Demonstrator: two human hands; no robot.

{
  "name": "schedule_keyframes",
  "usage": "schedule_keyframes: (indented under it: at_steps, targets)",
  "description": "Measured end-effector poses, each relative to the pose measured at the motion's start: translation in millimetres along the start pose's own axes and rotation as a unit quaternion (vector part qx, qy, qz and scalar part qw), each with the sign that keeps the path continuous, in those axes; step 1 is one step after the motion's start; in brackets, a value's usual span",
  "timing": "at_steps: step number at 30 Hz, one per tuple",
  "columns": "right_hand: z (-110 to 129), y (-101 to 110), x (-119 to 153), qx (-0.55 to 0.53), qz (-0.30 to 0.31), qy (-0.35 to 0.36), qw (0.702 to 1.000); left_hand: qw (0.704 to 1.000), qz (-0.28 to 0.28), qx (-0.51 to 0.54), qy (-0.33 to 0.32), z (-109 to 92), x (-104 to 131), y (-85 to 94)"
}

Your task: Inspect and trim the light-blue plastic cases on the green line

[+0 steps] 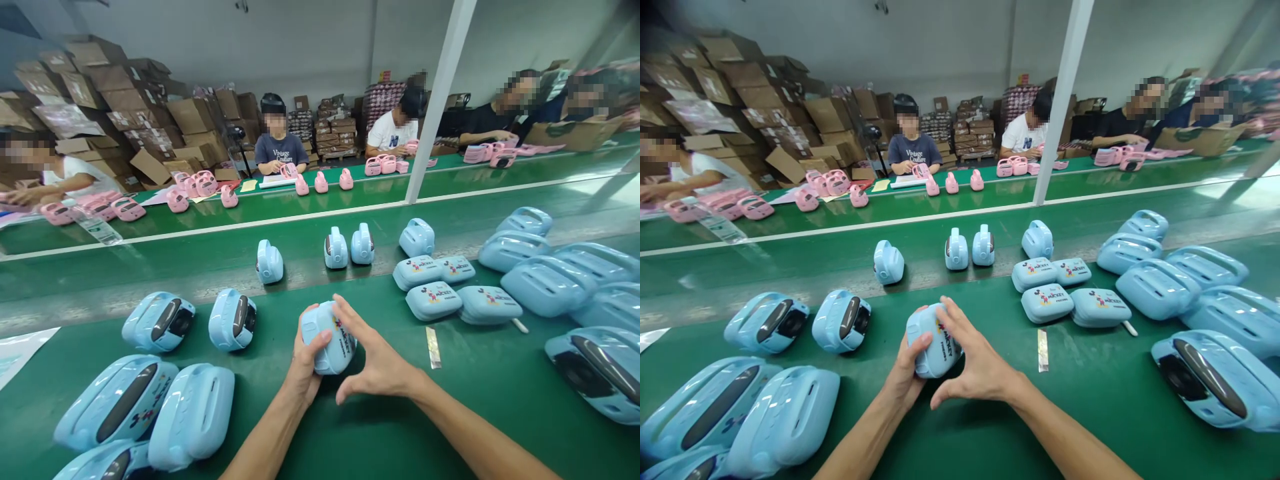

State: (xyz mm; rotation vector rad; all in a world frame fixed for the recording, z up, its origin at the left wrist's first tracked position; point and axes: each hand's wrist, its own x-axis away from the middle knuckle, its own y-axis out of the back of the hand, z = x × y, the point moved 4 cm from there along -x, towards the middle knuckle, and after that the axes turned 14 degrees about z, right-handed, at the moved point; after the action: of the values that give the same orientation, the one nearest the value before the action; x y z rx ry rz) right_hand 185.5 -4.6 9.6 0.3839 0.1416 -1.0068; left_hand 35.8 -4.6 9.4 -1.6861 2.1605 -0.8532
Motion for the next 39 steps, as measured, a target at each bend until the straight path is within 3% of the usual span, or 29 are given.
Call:
schedule_keyframes:
  at_steps: [1, 3, 5, 7, 11, 16, 21, 26, 31, 35, 39]
  targets:
    - [-5, 1, 1, -0.073, -0.049, -0.027, 0.996, 1.000, 0.007, 0.006, -0.013, 0, -1, 2.6]
    - [-15, -3, 2, -0.252, -0.103, -0.081, 0.959, 0.999, 0.024, 0.001, -0.045, -3, -2, 9.0]
    - [-21, -13, 0, -0.397, -0.069, -0.116, 0.908, 0.996, 0.057, -0.032, -0.068, -9, -4, 15.6]
    - [-23, -14, -3, -0.443, -0.042, -0.120, 0.887, 0.989, 0.104, -0.085, -0.061, -14, -8, 21.5]
    - [-29, 10, -3, -0.304, -0.122, -0.086, 0.941, 0.964, 0.165, -0.209, -0.014, -21, -21, 32.3]
    - [-28, 21, 0, -0.122, -0.063, -0.078, 0.987, 0.930, 0.194, -0.311, 0.010, -23, -26, 35.8]
    - [-25, 13, 2, -0.126, 0.000, -0.078, 0.989, 0.916, 0.191, -0.350, 0.038, -27, -21, 33.5]
    - [-19, 15, 1, -0.024, -0.011, -0.080, 0.996, 0.908, 0.171, -0.382, 0.036, -30, -21, 33.6]
    - [-17, 17, -1, -0.001, 0.004, -0.083, 0.997, 0.913, 0.189, -0.358, 0.045, -28, -23, 37.2]
    - [-20, 14, -1, -0.045, 0.022, -0.067, 0.996, 0.928, 0.188, -0.318, 0.053, -26, -23, 40.2]
    - [-25, 11, 0, -0.109, 0.002, -0.073, 0.991, 0.941, 0.183, -0.280, 0.043, -24, -24, 42.1]
